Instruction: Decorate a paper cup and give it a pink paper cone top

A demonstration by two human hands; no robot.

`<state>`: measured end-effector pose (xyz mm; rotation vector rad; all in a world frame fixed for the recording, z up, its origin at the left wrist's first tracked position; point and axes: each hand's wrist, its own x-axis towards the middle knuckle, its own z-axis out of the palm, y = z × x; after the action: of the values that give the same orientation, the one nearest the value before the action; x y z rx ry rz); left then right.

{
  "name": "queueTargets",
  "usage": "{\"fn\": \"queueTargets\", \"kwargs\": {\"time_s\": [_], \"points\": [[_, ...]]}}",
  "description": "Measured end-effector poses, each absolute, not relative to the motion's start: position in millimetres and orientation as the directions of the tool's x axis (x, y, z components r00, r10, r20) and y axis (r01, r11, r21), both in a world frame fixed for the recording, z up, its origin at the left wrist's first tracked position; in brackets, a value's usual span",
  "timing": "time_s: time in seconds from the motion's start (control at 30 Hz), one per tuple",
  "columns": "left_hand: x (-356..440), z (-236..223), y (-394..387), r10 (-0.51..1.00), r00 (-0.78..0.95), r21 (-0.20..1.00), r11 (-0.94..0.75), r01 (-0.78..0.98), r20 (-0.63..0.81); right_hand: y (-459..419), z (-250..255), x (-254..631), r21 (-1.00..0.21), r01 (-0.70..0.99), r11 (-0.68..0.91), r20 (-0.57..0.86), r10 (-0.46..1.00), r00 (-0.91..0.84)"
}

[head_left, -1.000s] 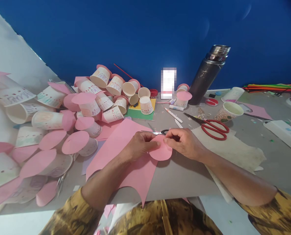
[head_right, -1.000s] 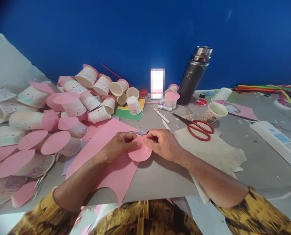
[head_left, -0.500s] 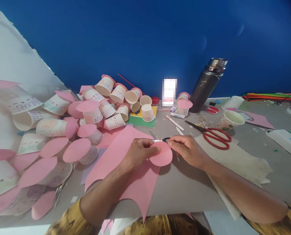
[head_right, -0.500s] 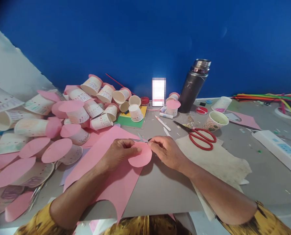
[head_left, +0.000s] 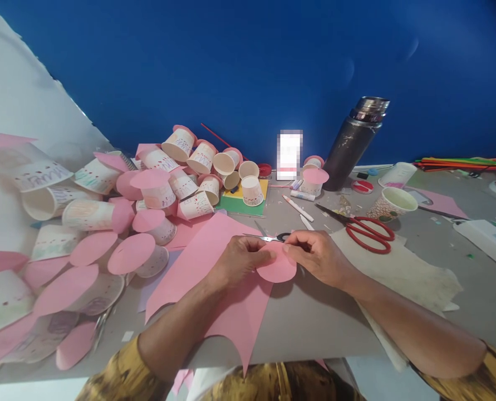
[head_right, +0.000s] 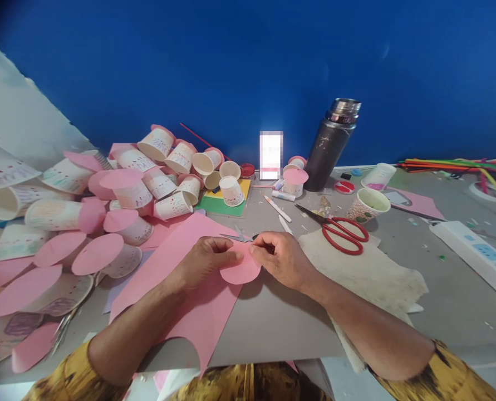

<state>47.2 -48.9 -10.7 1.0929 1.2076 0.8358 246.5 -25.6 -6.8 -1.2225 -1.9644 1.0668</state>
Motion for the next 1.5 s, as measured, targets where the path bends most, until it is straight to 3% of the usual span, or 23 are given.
{"fn": "queueTargets", "kwargs": {"time_s": [0.17, 0.5, 0.8, 0.93, 1.13, 1.23, 1.37, 1.5], "points": [[47, -8, -49, 0.916, 0.28, 0.958, 0.273, 0.088, -0.287, -26, -6, 247, -0.852, 0.461, 0.248, 0.07, 0.927, -0.369], [54, -3, -53, 0.949, 0.215, 0.955, 0.178, 0.237, -0.23, -30, -11, 244, -0.765, 0.516, 0.386, 0.191, 0.901, -0.39], [50, -15, -51, 0.954, 0.14, 0.964, 0.266, 0.026, -0.267, -30, -9, 247, -0.82, 0.467, 0.332, 0.158, 0.915, -0.372], [45, -12, -49, 0.956, 0.093, 0.961, 0.274, 0.041, -0.277, -24, -11, 250, -0.829, 0.48, 0.286, 0.134, 0.936, -0.326], [39, -4, -46, 0.982, -0.05, 0.965, 0.187, 0.187, -0.18, -21, -22, 243, -0.615, 0.674, 0.41, 0.085, 0.884, -0.46], [36, -2, -45, 0.985, -0.04, 0.969, 0.173, 0.176, -0.169, -24, -25, 236, -0.515, 0.726, 0.455, 0.013, 0.852, -0.524], [30, 5, -45, 0.969, 0.047, 0.97, 0.242, 0.037, -0.243, -24, -27, 231, -0.513, 0.729, 0.454, -0.028, 0.84, -0.542], [26, 19, -47, 0.958, 0.105, 0.964, 0.263, 0.042, -0.266, -23, -25, 229, -0.494, 0.749, 0.442, 0.001, 0.862, -0.507]]}}
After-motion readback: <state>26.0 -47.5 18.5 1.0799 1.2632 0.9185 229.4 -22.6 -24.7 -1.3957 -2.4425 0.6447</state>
